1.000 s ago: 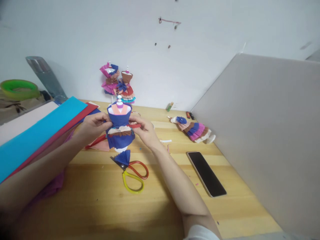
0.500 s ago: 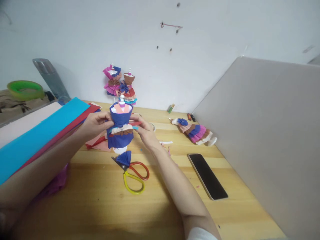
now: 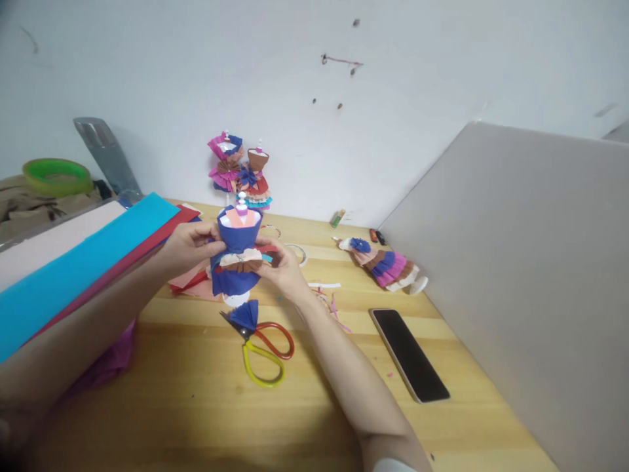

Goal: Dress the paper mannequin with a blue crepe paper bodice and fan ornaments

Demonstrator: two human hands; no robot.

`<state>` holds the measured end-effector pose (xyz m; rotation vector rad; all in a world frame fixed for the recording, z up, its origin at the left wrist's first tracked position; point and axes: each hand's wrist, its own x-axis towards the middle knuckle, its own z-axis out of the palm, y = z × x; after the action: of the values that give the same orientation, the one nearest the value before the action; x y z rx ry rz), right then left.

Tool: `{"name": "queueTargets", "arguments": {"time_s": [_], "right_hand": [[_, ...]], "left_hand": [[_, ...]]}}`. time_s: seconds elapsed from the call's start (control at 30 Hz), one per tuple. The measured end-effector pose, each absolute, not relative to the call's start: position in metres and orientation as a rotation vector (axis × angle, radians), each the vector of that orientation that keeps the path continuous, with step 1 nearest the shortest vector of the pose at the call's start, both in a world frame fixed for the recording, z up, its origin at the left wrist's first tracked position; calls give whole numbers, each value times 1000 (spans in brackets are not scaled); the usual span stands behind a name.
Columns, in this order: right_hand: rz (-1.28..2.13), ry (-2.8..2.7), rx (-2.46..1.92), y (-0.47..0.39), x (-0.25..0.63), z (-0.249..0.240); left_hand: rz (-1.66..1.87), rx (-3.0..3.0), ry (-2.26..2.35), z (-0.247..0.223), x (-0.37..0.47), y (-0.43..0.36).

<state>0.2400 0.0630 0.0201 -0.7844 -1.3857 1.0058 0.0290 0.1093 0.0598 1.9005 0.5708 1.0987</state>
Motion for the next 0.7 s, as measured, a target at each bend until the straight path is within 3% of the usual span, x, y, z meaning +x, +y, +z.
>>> {"name": "queueTargets", "arguments": {"time_s": [0.7], "right_hand": [[956, -1353, -877, 58, 226, 28]], "left_hand": [[1080, 1720, 513, 55, 31, 115]]}}
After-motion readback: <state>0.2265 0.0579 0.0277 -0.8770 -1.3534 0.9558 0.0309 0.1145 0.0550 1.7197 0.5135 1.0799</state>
